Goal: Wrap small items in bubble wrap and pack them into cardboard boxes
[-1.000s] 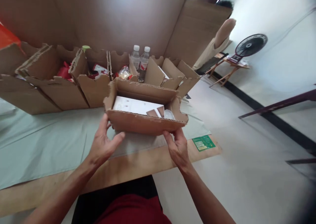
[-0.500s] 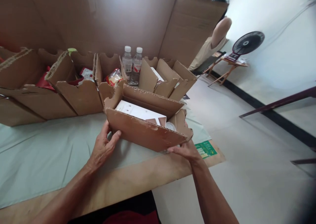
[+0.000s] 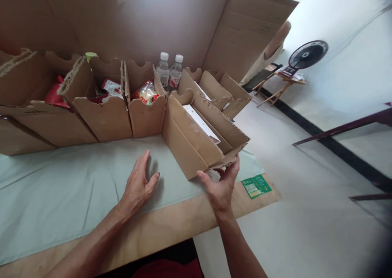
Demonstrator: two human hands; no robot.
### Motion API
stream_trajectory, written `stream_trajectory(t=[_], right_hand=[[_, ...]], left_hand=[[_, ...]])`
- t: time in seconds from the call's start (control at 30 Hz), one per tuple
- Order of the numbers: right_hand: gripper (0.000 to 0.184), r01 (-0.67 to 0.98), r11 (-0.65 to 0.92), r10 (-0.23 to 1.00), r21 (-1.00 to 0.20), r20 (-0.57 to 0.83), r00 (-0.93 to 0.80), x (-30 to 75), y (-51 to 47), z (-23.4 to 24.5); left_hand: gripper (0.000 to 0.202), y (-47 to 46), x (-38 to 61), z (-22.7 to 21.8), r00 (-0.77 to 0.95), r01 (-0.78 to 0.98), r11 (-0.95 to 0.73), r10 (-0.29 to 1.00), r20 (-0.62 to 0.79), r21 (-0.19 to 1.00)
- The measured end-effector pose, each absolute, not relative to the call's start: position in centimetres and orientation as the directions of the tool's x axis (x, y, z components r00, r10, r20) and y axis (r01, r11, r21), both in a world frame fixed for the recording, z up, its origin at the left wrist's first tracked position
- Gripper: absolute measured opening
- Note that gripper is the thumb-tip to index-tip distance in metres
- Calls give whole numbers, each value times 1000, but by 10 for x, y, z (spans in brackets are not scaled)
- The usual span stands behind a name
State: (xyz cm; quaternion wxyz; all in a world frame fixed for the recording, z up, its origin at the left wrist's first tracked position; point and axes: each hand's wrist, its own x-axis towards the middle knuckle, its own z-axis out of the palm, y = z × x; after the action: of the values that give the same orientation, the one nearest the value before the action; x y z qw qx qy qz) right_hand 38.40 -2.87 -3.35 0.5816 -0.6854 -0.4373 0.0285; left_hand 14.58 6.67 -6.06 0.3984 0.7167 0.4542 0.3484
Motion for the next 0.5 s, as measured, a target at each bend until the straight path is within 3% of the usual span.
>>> stream_trajectory(t=[0.5], right_hand=[[115,661,36,582,-750,554,596,368,-31,-27]], left_hand=[[73,63,147,-75,335,385,-400,900,278,832]])
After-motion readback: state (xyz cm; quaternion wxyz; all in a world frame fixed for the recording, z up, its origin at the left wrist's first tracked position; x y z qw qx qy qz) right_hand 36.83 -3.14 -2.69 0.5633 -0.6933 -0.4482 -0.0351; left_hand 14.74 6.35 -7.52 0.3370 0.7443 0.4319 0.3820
